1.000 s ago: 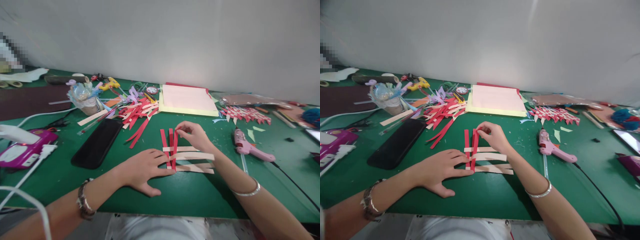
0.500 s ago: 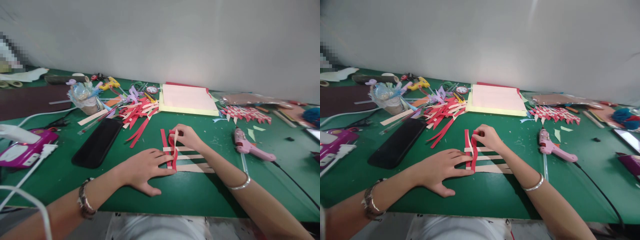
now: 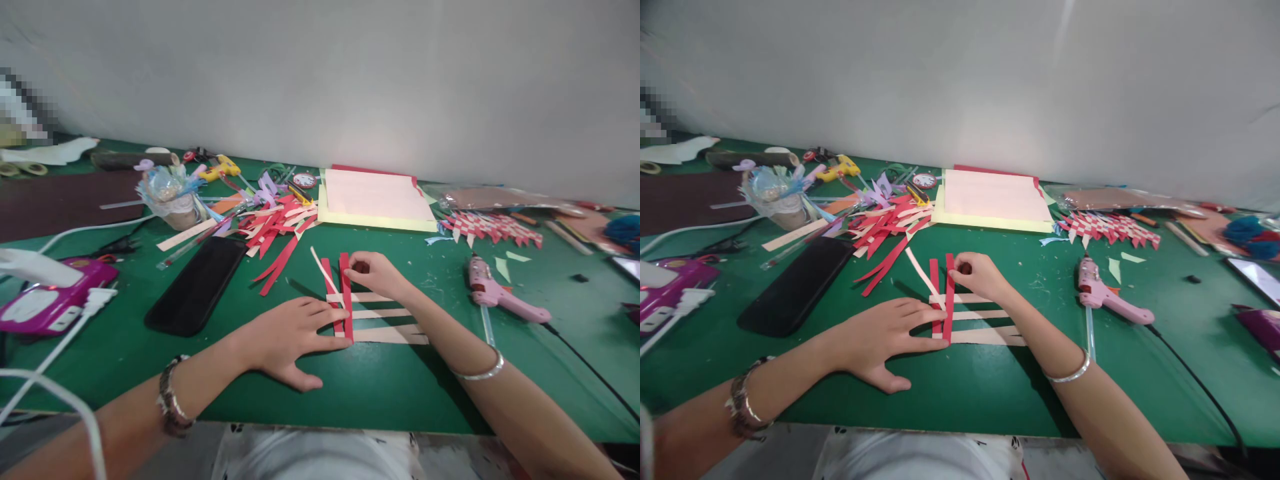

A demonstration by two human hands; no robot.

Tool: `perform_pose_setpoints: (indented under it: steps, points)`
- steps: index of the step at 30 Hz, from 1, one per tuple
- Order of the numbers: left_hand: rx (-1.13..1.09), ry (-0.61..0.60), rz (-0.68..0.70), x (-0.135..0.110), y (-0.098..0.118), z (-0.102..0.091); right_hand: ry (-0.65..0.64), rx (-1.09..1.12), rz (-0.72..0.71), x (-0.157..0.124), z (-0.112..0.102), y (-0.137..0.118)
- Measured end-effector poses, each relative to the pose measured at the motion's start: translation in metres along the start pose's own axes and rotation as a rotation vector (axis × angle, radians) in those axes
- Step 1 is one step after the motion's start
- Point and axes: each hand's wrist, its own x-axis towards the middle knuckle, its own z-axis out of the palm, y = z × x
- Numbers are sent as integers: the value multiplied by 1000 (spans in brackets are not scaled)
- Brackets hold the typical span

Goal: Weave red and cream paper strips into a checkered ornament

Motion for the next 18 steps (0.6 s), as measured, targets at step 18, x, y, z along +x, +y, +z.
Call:
perform_pose_setpoints:
  steps: [18]
  points:
    - [10,-51,7,1,0,-1,2,-146,-35,-2,-1,-4]
